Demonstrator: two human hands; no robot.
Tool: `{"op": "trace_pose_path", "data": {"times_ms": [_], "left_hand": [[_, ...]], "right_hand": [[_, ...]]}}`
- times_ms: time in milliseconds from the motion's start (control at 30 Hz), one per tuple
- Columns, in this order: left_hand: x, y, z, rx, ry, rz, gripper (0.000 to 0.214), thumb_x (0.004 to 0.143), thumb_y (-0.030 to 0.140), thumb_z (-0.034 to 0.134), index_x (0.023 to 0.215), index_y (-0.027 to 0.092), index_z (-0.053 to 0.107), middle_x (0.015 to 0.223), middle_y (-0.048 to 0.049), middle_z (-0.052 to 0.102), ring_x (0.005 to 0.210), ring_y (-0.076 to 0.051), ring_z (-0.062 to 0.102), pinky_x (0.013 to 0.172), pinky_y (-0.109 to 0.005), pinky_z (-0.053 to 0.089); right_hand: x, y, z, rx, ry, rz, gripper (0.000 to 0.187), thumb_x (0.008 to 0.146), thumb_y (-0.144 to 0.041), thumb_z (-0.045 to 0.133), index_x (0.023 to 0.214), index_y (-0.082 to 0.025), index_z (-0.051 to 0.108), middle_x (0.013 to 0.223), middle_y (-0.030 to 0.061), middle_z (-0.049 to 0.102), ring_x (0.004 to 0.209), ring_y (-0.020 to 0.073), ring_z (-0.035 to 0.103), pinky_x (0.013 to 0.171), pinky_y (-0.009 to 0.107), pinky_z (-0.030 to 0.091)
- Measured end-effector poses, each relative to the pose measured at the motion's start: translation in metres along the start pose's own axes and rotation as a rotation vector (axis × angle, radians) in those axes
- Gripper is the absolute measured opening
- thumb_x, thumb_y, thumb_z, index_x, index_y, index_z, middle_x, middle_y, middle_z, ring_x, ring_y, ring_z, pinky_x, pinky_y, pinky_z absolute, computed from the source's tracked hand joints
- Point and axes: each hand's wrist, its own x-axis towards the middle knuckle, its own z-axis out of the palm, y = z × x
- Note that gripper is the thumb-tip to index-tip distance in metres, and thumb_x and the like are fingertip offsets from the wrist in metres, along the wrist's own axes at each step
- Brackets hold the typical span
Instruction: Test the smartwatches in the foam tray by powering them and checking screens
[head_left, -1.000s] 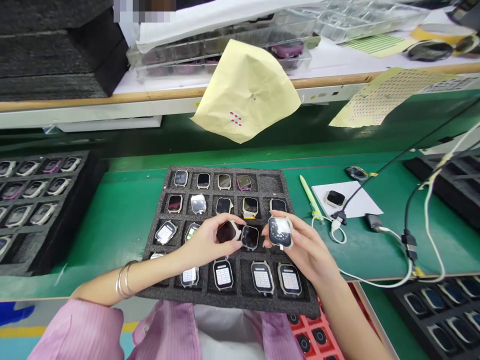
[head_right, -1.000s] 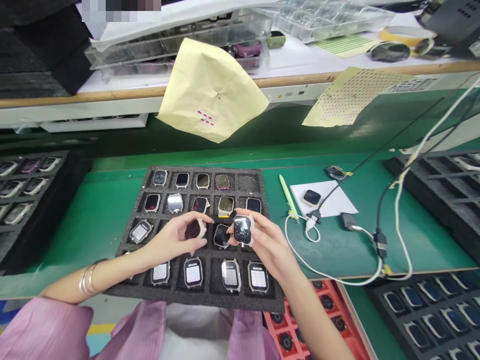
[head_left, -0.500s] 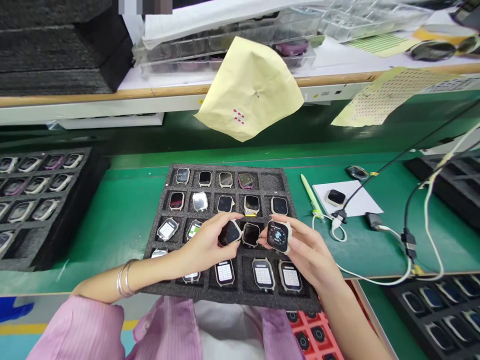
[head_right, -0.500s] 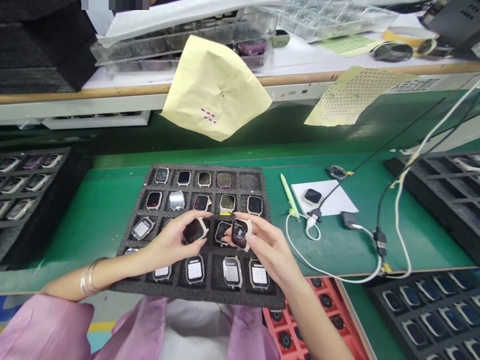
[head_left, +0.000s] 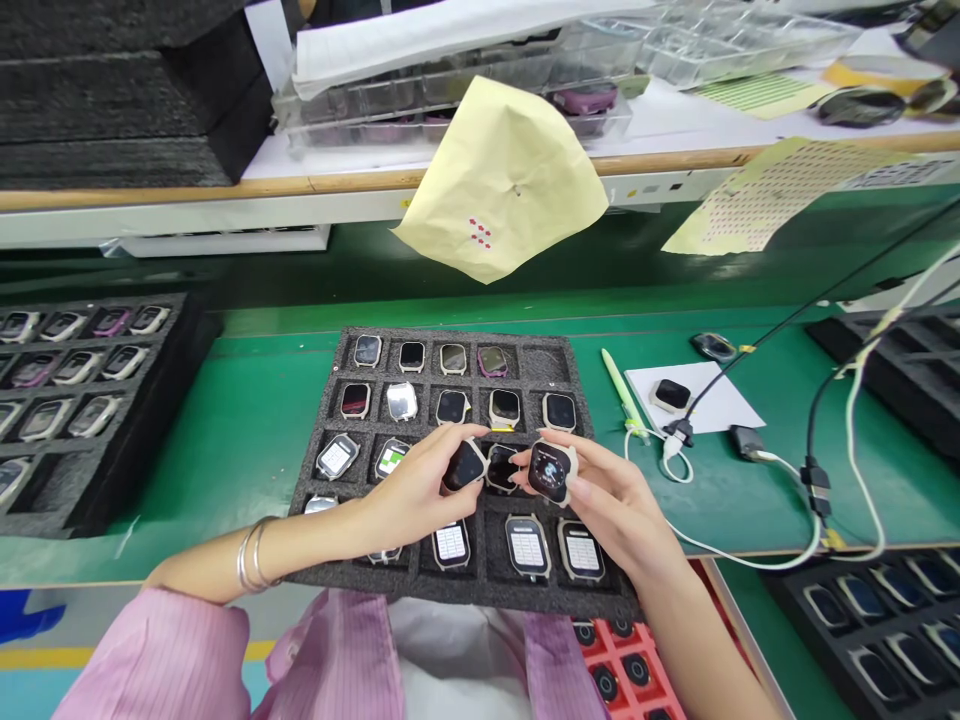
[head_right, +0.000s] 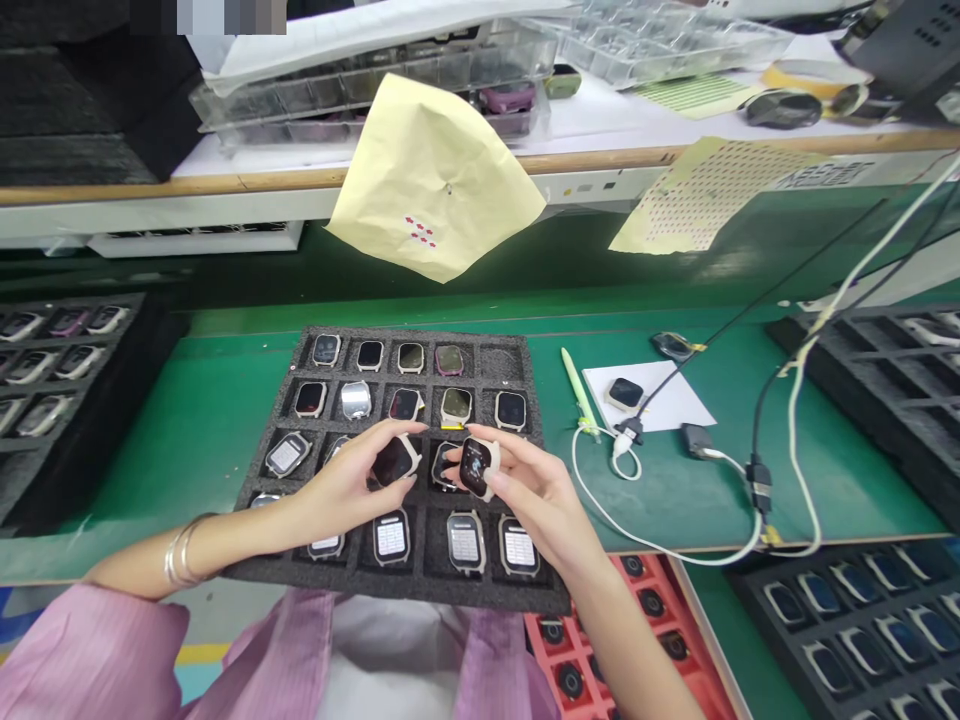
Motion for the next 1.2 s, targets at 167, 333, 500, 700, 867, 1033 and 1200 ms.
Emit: {"op": "trace_pose_path", "data": {"times_ms": [167, 333, 500, 700, 867, 1033, 1200], "left_hand": [[-0.0001, 0.0003, -0.0005, -0.012, -0.024, -0.019, 0.045, 0.084, 0.018, 0.057, 0.127, 0.018, 0.045, 0.115, -0.0095, 0.061, 0.101, -0.021, 0.06, 0.088, -0.033, 0.048], [0.0015, 0.003, -0.0006, -0.027, -0.018, -0.043, 0.045, 0.081, 0.015, 0.058, 0.124, 0.019, 0.048, 0.121, -0.0106, 0.06, 0.109, -0.024, 0.059, 0.089, -0.035, 0.049], [0.0015, 0.0011, 0.0007, -0.031, -0.005, -0.035, 0.046, 0.08, 0.015, 0.059, 0.124, 0.019, 0.048, 0.125, -0.0117, 0.059, 0.116, -0.026, 0.056, 0.096, -0.038, 0.046], [0.0003, -0.0002, 0.0004, -0.04, -0.034, 0.008, 0.042, 0.082, 0.018, 0.058, 0.123, 0.018, 0.048, 0.123, -0.0114, 0.061, 0.116, -0.024, 0.057, 0.098, -0.036, 0.046], [0.0012, 0.0048, -0.0028, -0.063, -0.017, -0.034, 0.041, 0.081, 0.017, 0.058, 0.12, 0.018, 0.049, 0.118, -0.0097, 0.062, 0.11, -0.023, 0.059, 0.095, -0.034, 0.046], [0.0008, 0.0069, -0.0043, -0.099, -0.039, -0.057, 0.04, 0.079, 0.014, 0.058, 0.118, 0.018, 0.05, 0.116, -0.0083, 0.063, 0.107, -0.022, 0.059, 0.092, -0.031, 0.046], [0.0019, 0.0077, -0.0045, -0.127, -0.021, -0.055, 0.037, 0.08, 0.014, 0.057, 0.116, 0.017, 0.05, 0.114, -0.0075, 0.063, 0.104, -0.02, 0.059, 0.092, -0.03, 0.045]], "right_hand": [[0.0002, 0.0006, 0.0007, 0.0, -0.007, 0.007, 0.039, 0.078, -0.037, 0.077, 0.114, -0.025, 0.069, 0.1, 0.0097, 0.075, 0.088, 0.0294, 0.072, 0.091, 0.047, 0.053], [0.0, 0.0005, 0.0001, -0.032, 0.0, 0.005, 0.04, 0.078, -0.039, 0.077, 0.115, -0.026, 0.068, 0.102, 0.0105, 0.075, 0.09, 0.0308, 0.072, 0.092, 0.049, 0.053], [0.0003, 0.0012, -0.0002, -0.037, -0.019, -0.014, 0.041, 0.077, -0.038, 0.078, 0.115, -0.026, 0.068, 0.103, 0.0103, 0.075, 0.091, 0.0315, 0.072, 0.092, 0.051, 0.053], [-0.0026, 0.0023, -0.0009, -0.072, 0.023, -0.011, 0.038, 0.076, -0.034, 0.08, 0.112, -0.025, 0.071, 0.098, 0.0095, 0.076, 0.093, 0.0309, 0.072, 0.088, 0.044, 0.056], [-0.0039, -0.0006, -0.0011, -0.086, -0.003, -0.008, 0.038, 0.076, -0.031, 0.08, 0.112, -0.025, 0.071, 0.099, 0.0091, 0.076, 0.098, 0.0306, 0.07, 0.09, 0.043, 0.054], [-0.0037, -0.001, -0.0009, -0.093, -0.013, 0.002, 0.035, 0.078, -0.03, 0.078, 0.112, -0.025, 0.072, 0.1, 0.0084, 0.076, 0.098, 0.0293, 0.07, 0.089, 0.04, 0.055], [-0.0034, -0.002, -0.0014, -0.081, -0.016, 0.01, 0.036, 0.079, -0.03, 0.078, 0.114, -0.025, 0.071, 0.101, 0.0085, 0.076, 0.095, 0.0286, 0.071, 0.086, 0.038, 0.057]]}}
